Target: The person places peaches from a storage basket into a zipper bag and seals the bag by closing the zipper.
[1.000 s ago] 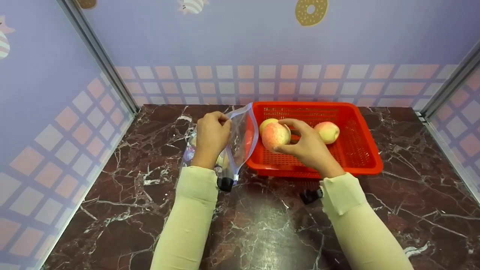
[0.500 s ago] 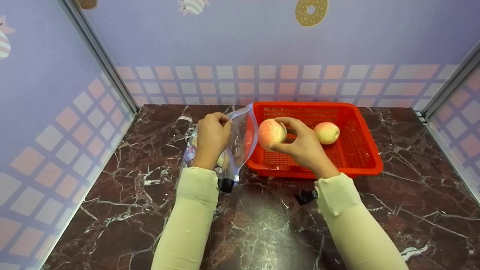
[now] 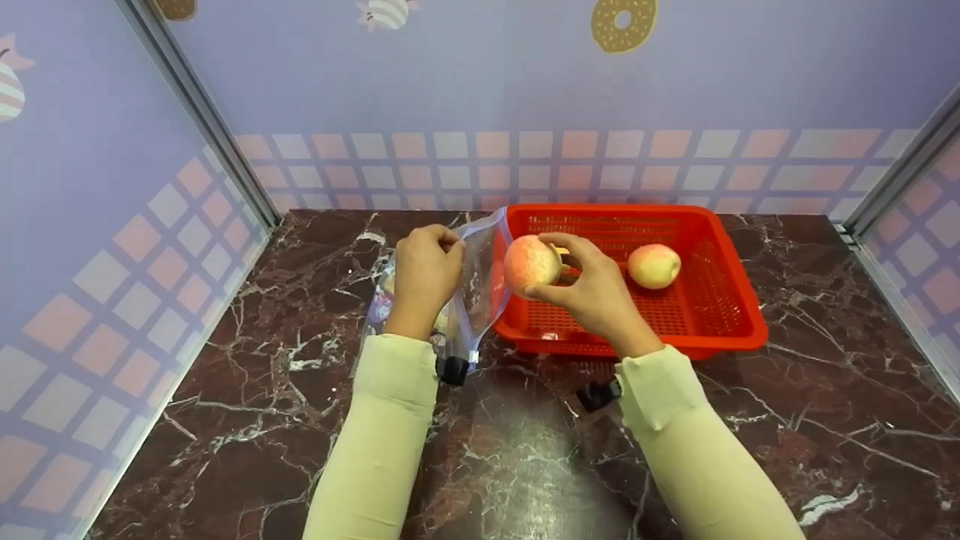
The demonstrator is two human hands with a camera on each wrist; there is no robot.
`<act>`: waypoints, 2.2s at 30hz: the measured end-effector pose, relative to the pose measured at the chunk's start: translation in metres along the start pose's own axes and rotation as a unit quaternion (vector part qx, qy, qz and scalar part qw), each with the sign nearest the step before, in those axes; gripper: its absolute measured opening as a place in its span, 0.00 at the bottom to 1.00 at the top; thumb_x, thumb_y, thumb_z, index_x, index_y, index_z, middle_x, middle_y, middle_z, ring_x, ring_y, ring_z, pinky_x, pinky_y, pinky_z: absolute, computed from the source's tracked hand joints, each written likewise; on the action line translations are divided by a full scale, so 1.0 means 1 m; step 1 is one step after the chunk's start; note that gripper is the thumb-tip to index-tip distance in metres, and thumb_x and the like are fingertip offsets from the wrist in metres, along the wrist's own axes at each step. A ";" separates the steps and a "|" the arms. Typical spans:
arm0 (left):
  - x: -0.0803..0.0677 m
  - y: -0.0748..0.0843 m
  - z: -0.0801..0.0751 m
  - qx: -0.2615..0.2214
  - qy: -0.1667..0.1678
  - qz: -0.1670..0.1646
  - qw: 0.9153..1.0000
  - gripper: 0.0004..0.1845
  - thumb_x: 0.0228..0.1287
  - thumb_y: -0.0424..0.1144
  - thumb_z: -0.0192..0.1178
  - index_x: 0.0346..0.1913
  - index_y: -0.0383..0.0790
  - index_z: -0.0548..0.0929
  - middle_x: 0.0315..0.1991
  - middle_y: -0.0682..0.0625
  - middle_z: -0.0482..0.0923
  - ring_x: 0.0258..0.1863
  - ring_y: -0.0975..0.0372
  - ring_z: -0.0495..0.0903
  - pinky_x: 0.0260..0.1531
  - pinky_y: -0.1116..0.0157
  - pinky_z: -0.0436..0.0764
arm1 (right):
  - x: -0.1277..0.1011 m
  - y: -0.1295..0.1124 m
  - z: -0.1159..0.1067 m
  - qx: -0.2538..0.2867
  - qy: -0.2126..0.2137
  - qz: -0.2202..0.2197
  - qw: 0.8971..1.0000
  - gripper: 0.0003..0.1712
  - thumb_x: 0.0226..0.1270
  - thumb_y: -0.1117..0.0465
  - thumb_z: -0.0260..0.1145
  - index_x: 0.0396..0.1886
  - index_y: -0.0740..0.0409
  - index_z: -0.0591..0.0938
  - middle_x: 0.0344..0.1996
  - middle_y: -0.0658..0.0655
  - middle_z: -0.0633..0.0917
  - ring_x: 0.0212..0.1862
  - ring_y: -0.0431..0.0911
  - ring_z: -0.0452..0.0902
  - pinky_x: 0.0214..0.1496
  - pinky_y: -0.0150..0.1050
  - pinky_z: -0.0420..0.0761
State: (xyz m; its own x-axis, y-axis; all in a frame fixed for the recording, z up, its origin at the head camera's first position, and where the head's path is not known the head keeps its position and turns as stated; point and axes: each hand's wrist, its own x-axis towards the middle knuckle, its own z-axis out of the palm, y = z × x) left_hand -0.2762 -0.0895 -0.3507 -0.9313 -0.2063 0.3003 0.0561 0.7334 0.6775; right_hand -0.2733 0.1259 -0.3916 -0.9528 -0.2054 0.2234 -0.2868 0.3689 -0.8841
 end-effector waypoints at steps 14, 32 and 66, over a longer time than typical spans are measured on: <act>0.001 0.000 0.000 -0.002 -0.005 -0.011 1.000 0.07 0.62 0.36 0.62 0.35 0.37 0.87 0.30 0.46 0.85 0.29 0.58 0.80 0.31 0.62 0.80 | 0.005 0.001 0.020 0.019 0.003 -0.006 1.000 0.40 0.48 0.56 0.80 0.63 0.47 0.74 0.61 0.53 0.75 0.61 0.49 0.75 0.57 0.43 0.80; -0.001 -0.001 -0.001 0.001 -0.004 -0.004 1.000 0.07 0.63 0.37 0.61 0.34 0.38 0.87 0.29 0.47 0.85 0.28 0.58 0.79 0.30 0.62 0.79 | 0.008 0.005 0.034 0.027 0.002 -0.026 0.999 0.38 0.48 0.59 0.79 0.61 0.50 0.75 0.60 0.50 0.74 0.60 0.50 0.77 0.56 0.43 0.81; -0.004 -0.001 -0.008 -0.008 -0.013 -0.015 1.000 0.07 0.63 0.37 0.62 0.36 0.38 0.87 0.29 0.47 0.84 0.28 0.59 0.79 0.31 0.63 0.78 | 0.009 0.004 0.044 -0.008 0.052 -0.047 0.998 0.30 0.55 0.61 0.75 0.59 0.57 0.77 0.58 0.55 0.76 0.59 0.56 0.78 0.57 0.46 0.80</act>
State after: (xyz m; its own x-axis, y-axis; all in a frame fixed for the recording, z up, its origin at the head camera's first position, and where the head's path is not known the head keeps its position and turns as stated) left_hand -0.2697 -0.0944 -0.3474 -0.9415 -0.2116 0.2625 0.0330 0.7170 0.6963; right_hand -0.2784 0.0857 -0.4111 -0.9267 -0.1456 0.3464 -0.3758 0.3675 -0.8507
